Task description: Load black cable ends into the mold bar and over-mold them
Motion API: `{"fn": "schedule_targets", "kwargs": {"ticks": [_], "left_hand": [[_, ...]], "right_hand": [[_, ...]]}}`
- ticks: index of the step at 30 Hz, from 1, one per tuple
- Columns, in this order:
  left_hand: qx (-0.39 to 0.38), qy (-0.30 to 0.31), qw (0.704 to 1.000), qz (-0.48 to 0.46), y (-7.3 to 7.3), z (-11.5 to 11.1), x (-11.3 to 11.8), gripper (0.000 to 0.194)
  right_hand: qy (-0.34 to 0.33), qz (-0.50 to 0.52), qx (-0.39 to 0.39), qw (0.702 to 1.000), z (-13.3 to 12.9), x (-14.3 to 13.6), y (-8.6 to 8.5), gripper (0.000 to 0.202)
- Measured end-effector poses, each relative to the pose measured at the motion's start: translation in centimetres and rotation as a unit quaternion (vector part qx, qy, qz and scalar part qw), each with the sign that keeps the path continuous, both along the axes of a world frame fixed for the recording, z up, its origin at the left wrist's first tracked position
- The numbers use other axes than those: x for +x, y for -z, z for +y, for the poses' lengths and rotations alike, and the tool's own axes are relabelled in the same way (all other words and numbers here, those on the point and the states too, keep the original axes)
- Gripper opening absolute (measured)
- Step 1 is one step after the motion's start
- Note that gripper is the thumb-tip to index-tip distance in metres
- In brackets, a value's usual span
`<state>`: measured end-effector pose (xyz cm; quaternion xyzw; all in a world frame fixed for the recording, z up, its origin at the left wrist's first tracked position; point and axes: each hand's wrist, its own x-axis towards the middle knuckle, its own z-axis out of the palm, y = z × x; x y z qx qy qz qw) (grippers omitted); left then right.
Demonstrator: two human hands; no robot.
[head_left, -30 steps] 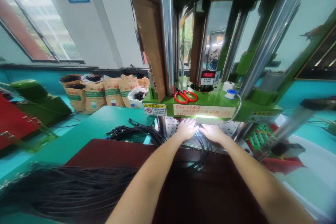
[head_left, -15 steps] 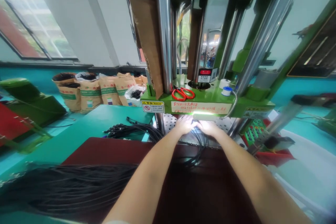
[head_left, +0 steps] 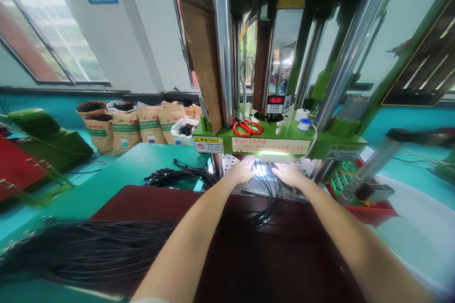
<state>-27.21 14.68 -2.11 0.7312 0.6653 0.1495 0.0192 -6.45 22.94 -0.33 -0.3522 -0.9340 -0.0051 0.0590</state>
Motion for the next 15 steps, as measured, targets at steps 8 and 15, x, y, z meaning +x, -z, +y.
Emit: {"fn": "schedule_targets", "kwargs": {"ticks": [8,15], "left_hand": [[0.027,-0.026,0.999,-0.024,0.6,0.6,0.8,0.052],[0.023,-0.072,0.996,-0.041,-0.6,0.0,2.3,0.056]], "right_hand": [[0.018,0.023,-0.02,0.999,1.1,-0.7,1.1,0.049],[0.008,0.097,-0.04,0.994,1.0,-1.2,0.3,0.039]]}}
